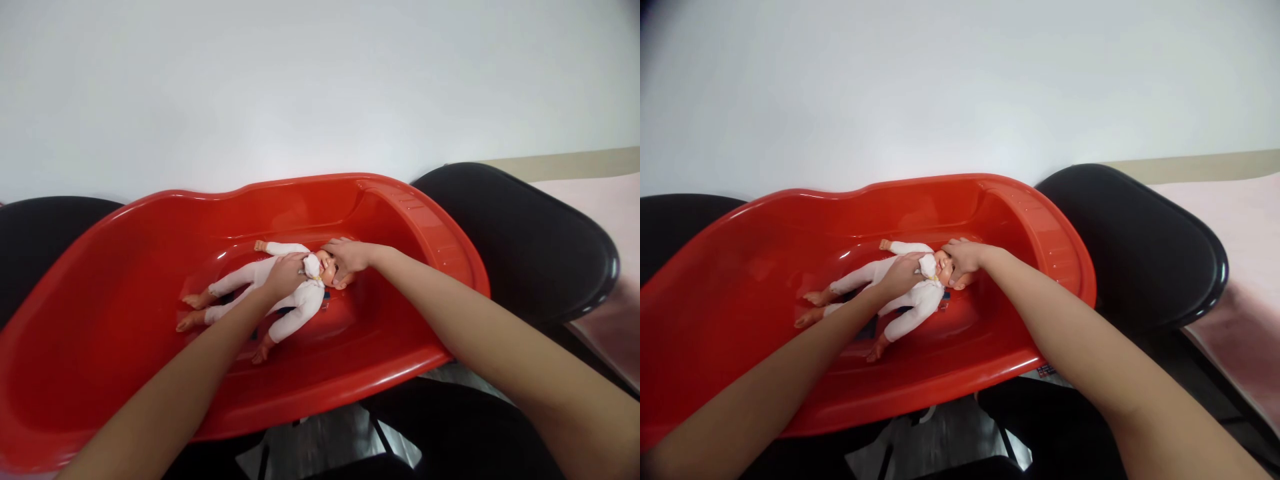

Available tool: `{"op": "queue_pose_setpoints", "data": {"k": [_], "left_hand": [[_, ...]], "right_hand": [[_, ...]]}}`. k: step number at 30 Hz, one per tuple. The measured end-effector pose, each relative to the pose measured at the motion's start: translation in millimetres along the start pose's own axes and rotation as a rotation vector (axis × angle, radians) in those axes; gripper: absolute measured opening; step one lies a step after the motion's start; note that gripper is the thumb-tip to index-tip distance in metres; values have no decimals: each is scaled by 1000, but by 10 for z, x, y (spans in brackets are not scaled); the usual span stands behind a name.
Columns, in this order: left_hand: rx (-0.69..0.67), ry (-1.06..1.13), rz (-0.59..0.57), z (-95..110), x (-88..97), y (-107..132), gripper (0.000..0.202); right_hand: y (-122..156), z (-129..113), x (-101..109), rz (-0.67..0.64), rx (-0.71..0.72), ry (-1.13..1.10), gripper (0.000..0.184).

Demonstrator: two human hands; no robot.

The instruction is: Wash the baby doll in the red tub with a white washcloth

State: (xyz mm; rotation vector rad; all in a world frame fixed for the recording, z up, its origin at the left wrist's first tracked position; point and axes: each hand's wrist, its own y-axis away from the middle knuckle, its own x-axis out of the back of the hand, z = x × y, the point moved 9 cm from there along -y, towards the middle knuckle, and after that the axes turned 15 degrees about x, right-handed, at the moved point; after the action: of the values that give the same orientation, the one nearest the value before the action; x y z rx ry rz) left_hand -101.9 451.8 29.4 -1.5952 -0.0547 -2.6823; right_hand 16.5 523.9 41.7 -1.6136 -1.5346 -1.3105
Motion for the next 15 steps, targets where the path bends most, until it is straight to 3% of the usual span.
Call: {"op": "queue_pose_setpoints", "data": {"k": [5, 7, 10, 15], "left_hand": [[17, -24, -6, -63, -138, -32, 79], [14, -29, 13, -72, -175, -38, 85], [12, -38, 23, -79, -204, -28, 80], [2, -22, 62, -99, -171, 12, 54]], "right_hand": [[5, -40, 8, -4, 18, -11, 77], [3, -45, 11, 1, 19, -14, 81], [2, -25, 7, 8, 8, -19, 83], [-8, 19, -13, 8, 3, -26, 79]]}}
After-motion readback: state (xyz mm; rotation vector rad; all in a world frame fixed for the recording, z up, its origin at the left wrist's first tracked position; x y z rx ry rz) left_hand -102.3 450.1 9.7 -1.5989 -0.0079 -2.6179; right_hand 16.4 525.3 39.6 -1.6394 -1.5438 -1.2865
